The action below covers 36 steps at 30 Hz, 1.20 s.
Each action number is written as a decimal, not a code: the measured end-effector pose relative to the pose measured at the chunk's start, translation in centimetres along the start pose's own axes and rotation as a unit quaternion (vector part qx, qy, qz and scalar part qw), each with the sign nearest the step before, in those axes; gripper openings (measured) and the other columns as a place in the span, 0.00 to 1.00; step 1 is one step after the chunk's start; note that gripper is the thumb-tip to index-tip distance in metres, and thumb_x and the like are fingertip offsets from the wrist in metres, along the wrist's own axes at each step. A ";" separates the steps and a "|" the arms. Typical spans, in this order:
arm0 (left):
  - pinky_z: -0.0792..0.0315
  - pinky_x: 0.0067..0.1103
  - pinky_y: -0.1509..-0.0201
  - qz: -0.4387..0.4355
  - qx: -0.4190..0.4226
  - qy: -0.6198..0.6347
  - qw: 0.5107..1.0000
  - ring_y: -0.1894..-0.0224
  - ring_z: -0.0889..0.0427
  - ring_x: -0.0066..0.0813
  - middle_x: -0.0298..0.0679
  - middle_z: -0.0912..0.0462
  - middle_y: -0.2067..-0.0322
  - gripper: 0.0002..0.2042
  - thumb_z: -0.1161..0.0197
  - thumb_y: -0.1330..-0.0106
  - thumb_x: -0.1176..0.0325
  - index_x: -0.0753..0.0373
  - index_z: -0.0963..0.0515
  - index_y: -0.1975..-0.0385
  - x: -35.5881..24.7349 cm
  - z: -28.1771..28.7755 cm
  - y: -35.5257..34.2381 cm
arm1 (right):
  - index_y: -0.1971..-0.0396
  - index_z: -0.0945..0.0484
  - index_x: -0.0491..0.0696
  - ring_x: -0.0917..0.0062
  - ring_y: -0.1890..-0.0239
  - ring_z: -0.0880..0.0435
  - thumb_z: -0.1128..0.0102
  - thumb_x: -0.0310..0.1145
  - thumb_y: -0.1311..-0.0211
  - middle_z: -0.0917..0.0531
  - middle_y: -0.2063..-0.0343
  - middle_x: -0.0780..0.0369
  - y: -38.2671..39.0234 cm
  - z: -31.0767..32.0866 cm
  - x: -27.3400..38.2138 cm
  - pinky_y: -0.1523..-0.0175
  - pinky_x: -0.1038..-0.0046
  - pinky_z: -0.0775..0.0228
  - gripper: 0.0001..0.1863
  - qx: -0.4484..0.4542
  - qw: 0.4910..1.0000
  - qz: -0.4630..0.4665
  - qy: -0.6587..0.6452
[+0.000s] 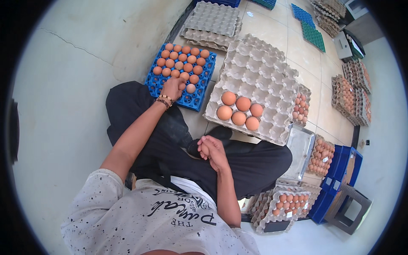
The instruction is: The person sorts eggs by hand, moving them from one tray to another and occasionally placing an egg on a digital scale to weigh it.
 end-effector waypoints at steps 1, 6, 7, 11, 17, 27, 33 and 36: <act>0.23 0.38 0.49 -0.004 0.001 -0.004 1.000 0.55 0.19 0.49 0.50 0.18 0.61 0.21 0.32 0.52 0.76 0.54 0.18 0.54 -0.1 0.2 0.3 | 0.69 0.24 0.44 0.84 0.83 0.26 0.49 0.40 0.27 0.22 0.79 0.63 -0.2 0.2 0.1 0.80 0.84 0.38 0.15 0.000 1.000 0.003 -0.005; 0.22 0.29 0.50 0.013 0.022 0.132 0.991 0.57 0.16 0.39 0.47 0.16 0.62 0.23 0.29 0.49 0.74 0.59 0.20 0.49 -0.5 3.3 1.3 | 0.64 0.24 0.43 0.81 0.78 0.24 0.54 0.40 0.26 0.20 0.74 0.61 -1.2 0.8 0.8 0.76 0.82 0.35 0.15 0.016 0.997 0.021 -0.070; 0.21 0.27 0.50 0.068 0.044 0.217 0.973 0.56 0.15 0.34 0.45 0.15 0.63 0.23 0.29 0.47 0.73 0.61 0.21 0.48 0.1 4.0 1.9 | 0.61 0.24 0.43 0.80 0.76 0.23 0.55 0.40 0.27 0.20 0.72 0.60 -1.2 0.2 1.1 0.74 0.81 0.33 0.16 0.036 0.995 0.039 -0.089; 0.21 0.22 0.49 0.148 0.165 0.676 0.703 0.46 0.19 0.33 0.46 0.23 0.48 0.30 0.33 0.41 0.77 0.67 0.34 0.37 -3.3 6.0 5.6 | 0.53 0.27 0.41 0.75 0.69 0.21 0.56 0.42 0.29 0.20 0.65 0.57 -1.3 -0.5 0.9 0.67 0.76 0.28 0.19 0.106 0.986 0.025 -0.129; 0.22 0.24 0.49 0.087 0.258 0.820 0.504 0.50 0.20 0.38 0.50 0.28 0.43 0.31 0.44 0.32 0.70 0.65 0.45 0.30 -8.1 8.5 10.6 | 0.40 0.35 0.40 0.60 0.49 0.22 0.56 0.50 0.32 0.25 0.49 0.49 0.0 -3.5 4.1 0.44 0.62 0.27 0.31 0.160 0.954 0.073 -0.241; 0.29 0.31 0.39 0.154 0.213 0.885 0.384 0.48 0.22 0.38 0.47 0.21 0.54 0.29 0.62 0.23 0.49 0.67 0.38 0.34 -9.2 5.6 14.3 | 0.31 0.48 0.39 0.53 0.29 0.43 0.62 0.65 0.35 0.41 0.34 0.42 0.0 -6.5 7.3 0.26 0.54 0.51 0.47 0.155 0.914 0.128 -0.352; 0.39 0.36 0.28 0.162 0.182 0.896 0.373 0.33 0.34 0.49 0.58 0.29 0.42 0.29 0.63 0.22 0.51 0.71 0.40 0.34 -9.8 6.2 14.1 | 0.31 0.48 0.39 0.55 0.28 0.45 0.64 0.64 0.34 0.43 0.32 0.41 0.2 -6.6 7.5 0.26 0.54 0.52 0.46 0.139 0.923 0.134 -0.332; 0.43 0.37 0.25 0.155 0.189 0.908 0.341 0.29 0.42 0.52 0.61 0.33 0.39 0.28 0.62 0.22 0.54 0.72 0.43 0.33 -10.2 6.1 14.1 | 0.32 0.46 0.39 0.56 0.28 0.43 0.60 0.51 0.30 0.42 0.33 0.41 0.4 -6.2 7.6 0.26 0.57 0.49 0.36 0.135 0.928 0.141 -0.318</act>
Point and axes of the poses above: each hand's wrist, its own y-axis away from the middle knuckle, its own z-axis out of the back of the hand, x = y × z, the point moved 8 cm from there along -y, towards the middle knuckle
